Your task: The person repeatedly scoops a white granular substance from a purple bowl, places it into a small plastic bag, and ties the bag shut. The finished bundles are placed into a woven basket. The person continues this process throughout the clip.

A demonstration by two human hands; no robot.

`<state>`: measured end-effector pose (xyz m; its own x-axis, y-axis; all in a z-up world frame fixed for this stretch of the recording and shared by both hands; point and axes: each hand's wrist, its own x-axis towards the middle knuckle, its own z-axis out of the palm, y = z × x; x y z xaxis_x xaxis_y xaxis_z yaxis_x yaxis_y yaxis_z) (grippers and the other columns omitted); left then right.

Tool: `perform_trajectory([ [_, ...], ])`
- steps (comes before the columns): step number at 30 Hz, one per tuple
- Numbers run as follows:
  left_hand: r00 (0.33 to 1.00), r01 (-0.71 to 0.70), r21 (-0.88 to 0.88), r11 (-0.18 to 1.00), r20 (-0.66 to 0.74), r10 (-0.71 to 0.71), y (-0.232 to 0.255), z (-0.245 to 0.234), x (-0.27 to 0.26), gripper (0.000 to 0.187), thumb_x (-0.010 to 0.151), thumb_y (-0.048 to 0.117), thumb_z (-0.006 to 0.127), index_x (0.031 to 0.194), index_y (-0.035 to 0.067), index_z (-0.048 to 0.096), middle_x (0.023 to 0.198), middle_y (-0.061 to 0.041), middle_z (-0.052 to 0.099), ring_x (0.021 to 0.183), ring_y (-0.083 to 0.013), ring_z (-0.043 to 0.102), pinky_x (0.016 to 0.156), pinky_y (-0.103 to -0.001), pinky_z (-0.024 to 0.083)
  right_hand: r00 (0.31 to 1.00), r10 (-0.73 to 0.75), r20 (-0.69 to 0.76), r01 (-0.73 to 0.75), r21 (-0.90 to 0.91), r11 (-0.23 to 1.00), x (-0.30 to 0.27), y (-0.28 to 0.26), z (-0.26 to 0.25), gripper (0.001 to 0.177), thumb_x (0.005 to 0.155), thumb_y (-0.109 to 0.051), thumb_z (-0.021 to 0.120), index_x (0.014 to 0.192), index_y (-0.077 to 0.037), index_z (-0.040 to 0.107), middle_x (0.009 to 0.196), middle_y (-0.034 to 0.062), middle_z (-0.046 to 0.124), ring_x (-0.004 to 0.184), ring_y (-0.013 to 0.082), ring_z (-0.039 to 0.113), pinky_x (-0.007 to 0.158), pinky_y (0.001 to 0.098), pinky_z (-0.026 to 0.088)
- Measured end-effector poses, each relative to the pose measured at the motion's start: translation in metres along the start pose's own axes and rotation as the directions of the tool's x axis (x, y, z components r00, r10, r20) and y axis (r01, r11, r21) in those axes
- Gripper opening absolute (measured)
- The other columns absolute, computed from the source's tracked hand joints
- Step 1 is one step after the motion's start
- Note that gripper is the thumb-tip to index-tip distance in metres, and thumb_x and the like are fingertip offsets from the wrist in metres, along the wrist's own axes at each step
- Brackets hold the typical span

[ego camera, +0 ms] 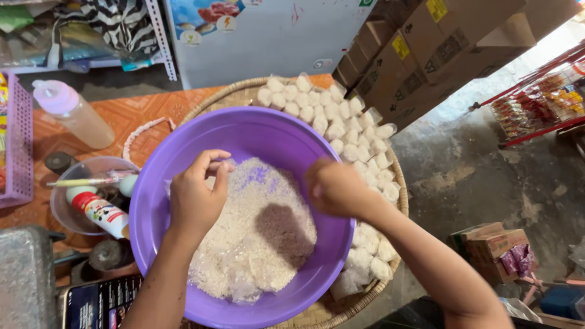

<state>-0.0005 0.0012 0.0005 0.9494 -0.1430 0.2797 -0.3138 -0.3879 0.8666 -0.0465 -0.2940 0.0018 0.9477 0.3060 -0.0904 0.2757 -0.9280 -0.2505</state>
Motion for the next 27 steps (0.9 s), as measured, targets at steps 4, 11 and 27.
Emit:
perform_trajectory([
  [4,0.999,-0.029,0.074,0.997,0.016,0.028,0.0,-0.001,-0.002,0.019,0.092,0.008,0.067,0.111,0.007,0.07,0.091,-0.011,0.078,0.087,-0.0236,0.077,0.074,-0.037,0.057,0.878,-0.477,-0.026,0.438,-0.354,0.826,0.005,-0.011,0.053,0.065,0.064,-0.004,0.063,0.123,-0.025,0.08,0.106,0.0085,0.076,0.094,0.0315,0.071,0.078,0.0516,0.058],
  [11,0.983,0.009,-0.047,0.999,0.185,0.0,0.001,0.004,-0.001,0.018,0.092,0.011,0.069,0.109,0.007,0.073,0.095,-0.009,0.079,0.086,-0.0199,0.078,0.077,-0.033,0.061,0.94,-0.096,0.329,-0.013,0.314,0.949,0.034,-0.019,0.01,0.011,0.093,-0.017,0.071,0.092,-0.007,0.076,0.085,0.0058,0.076,0.072,0.0138,0.072,0.065,0.0263,0.055],
  [27,0.94,0.242,-0.327,0.913,0.312,-0.137,-0.005,0.011,0.0,0.024,0.08,0.005,0.08,0.096,0.002,0.063,0.087,-0.006,0.076,0.081,-0.0102,0.077,0.071,-0.024,0.064,0.959,0.187,0.214,-0.256,0.937,0.236,0.054,-0.073,0.014,0.018,0.092,-0.021,0.076,0.087,-0.004,0.074,0.077,0.0024,0.073,0.067,0.0078,0.066,0.054,0.024,0.052],
])
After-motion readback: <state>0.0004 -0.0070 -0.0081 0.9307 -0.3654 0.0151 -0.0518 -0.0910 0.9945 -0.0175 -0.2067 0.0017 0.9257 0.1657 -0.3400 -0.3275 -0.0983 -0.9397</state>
